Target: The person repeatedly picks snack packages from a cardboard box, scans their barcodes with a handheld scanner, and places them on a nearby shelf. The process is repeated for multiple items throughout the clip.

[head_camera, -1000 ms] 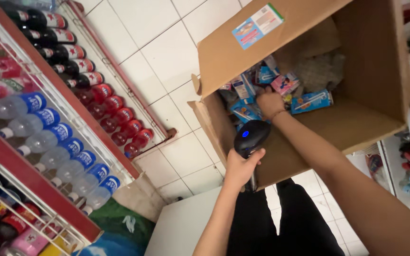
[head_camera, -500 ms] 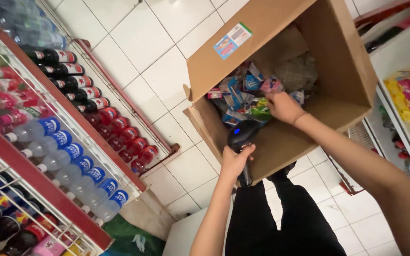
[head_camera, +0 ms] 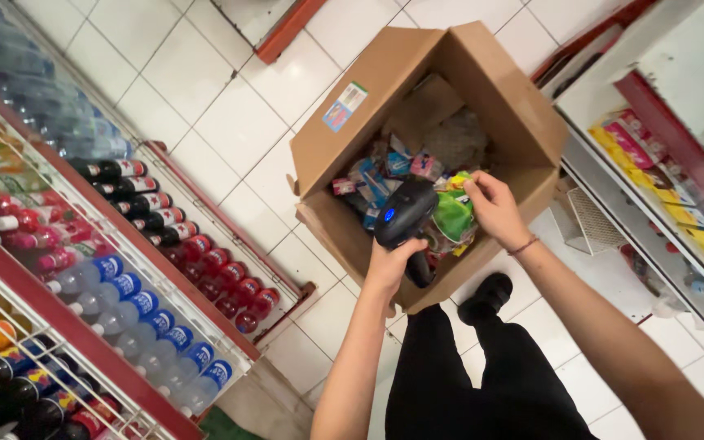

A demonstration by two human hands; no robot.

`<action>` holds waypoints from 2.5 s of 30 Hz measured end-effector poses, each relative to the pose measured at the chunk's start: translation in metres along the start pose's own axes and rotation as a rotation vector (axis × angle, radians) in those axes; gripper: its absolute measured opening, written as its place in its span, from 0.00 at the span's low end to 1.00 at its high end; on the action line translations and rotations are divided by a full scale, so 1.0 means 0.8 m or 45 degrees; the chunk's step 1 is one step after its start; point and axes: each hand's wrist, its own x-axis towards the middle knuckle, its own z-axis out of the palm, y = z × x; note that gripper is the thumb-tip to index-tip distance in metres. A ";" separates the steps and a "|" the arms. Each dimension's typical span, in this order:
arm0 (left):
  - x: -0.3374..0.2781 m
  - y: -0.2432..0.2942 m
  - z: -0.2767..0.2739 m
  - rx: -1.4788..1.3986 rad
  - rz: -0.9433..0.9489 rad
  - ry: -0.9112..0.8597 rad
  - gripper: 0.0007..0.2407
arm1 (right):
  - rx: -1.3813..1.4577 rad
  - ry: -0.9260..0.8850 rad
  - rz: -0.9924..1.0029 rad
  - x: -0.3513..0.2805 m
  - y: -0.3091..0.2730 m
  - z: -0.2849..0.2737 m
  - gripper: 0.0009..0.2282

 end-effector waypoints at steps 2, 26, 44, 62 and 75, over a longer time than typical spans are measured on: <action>-0.009 0.007 0.016 0.143 0.106 -0.033 0.19 | 0.119 0.056 0.048 -0.009 -0.003 -0.006 0.09; -0.151 0.170 0.172 0.373 0.667 -0.663 0.31 | 0.227 0.584 -0.289 -0.138 -0.242 -0.119 0.11; -0.258 0.192 0.336 1.500 1.680 -1.302 0.20 | 1.218 0.709 -0.256 -0.342 -0.264 -0.228 0.24; -0.384 0.062 0.446 1.154 0.719 -1.495 0.21 | 1.198 1.163 -0.565 -0.553 -0.241 -0.349 0.24; -0.448 0.011 0.547 0.897 0.825 -1.834 0.28 | 0.661 1.385 -0.571 -0.669 -0.227 -0.383 0.32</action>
